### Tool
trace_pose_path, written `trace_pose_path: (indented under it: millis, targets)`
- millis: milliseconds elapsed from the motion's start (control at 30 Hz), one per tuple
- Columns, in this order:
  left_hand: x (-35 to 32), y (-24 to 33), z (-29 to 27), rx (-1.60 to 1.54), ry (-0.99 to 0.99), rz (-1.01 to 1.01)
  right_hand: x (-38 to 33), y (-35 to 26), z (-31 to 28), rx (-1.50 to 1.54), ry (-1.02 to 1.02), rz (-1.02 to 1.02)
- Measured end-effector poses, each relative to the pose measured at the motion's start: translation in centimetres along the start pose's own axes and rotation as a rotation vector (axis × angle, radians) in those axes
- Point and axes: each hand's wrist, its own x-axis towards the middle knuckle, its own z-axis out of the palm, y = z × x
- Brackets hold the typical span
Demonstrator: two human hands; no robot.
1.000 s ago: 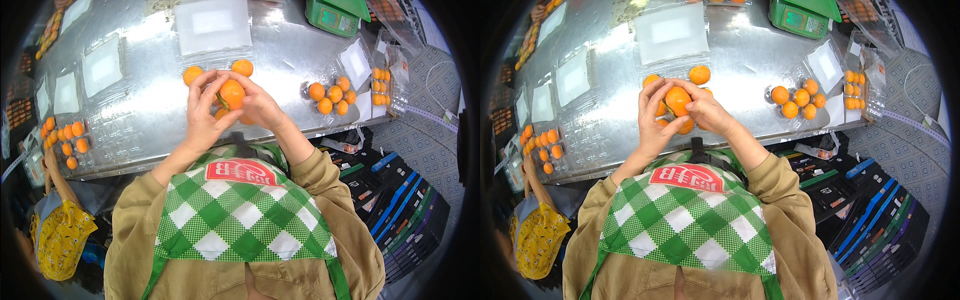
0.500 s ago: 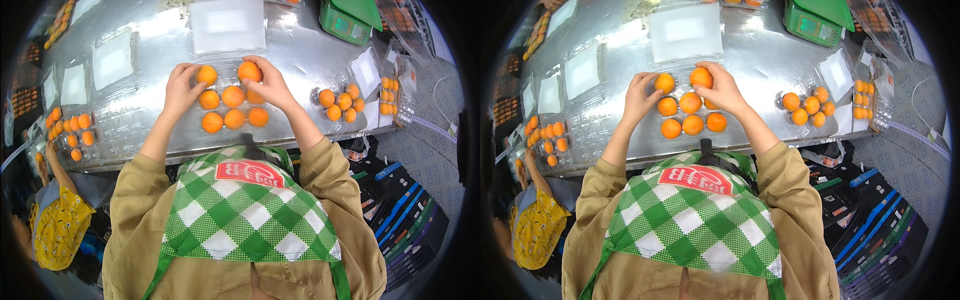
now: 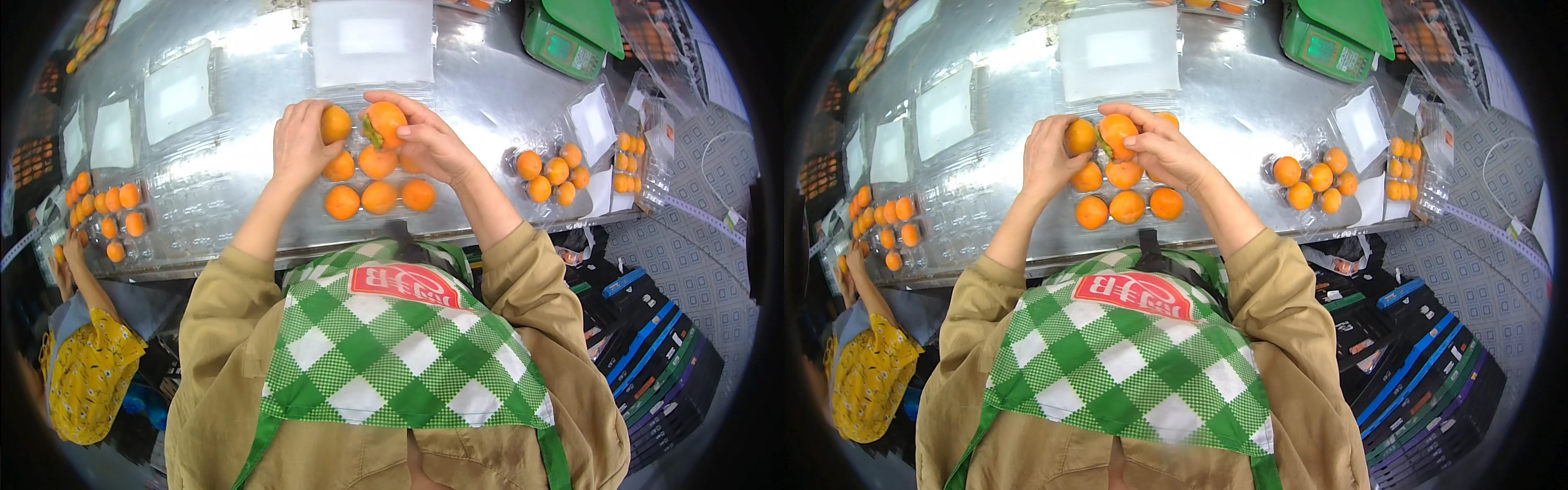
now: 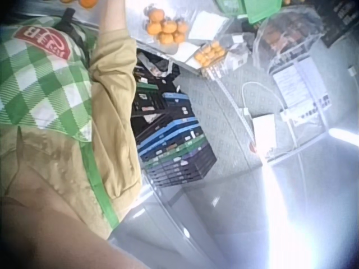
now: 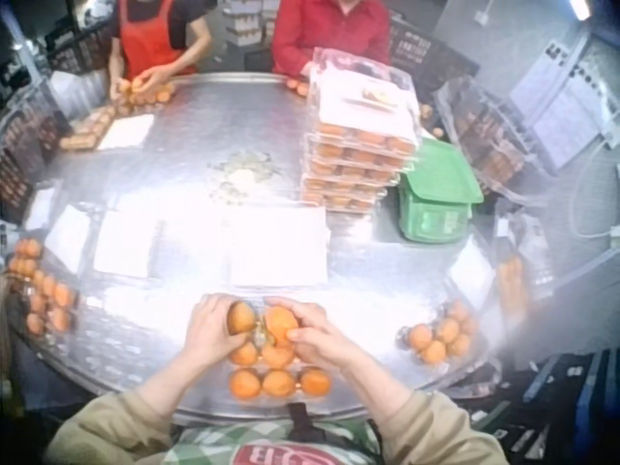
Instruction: The person picks up persimmons from a crate and the table, arranges them into plastic containers, places a plastic film over the fruit, and closes the lids.
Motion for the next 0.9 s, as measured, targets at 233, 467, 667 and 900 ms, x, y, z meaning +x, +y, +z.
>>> trace_pose_path:
  millis: [233, 467, 667, 900]
  targets:
    - [-2.2, 1.5, -2.0, -0.765, 0.024, -0.26, -0.3, 0.1, 0.2, -0.167, 0.08, 0.017]
    - [-3.3, 3.6, -3.4, -0.587, 0.142, 0.041, 1.4, 0.9, -0.1, -1.394, 0.224, -0.108]
    - [-3.4, 5.0, -3.5, -0.477, 0.31, 0.184, 2.6, 1.3, -0.4, -1.616, 0.145, -0.159]
    - [-3.5, 4.9, -3.4, -0.431, 0.341, 0.206, 3.2, 1.3, -0.3, -1.685, 0.118, -0.084]
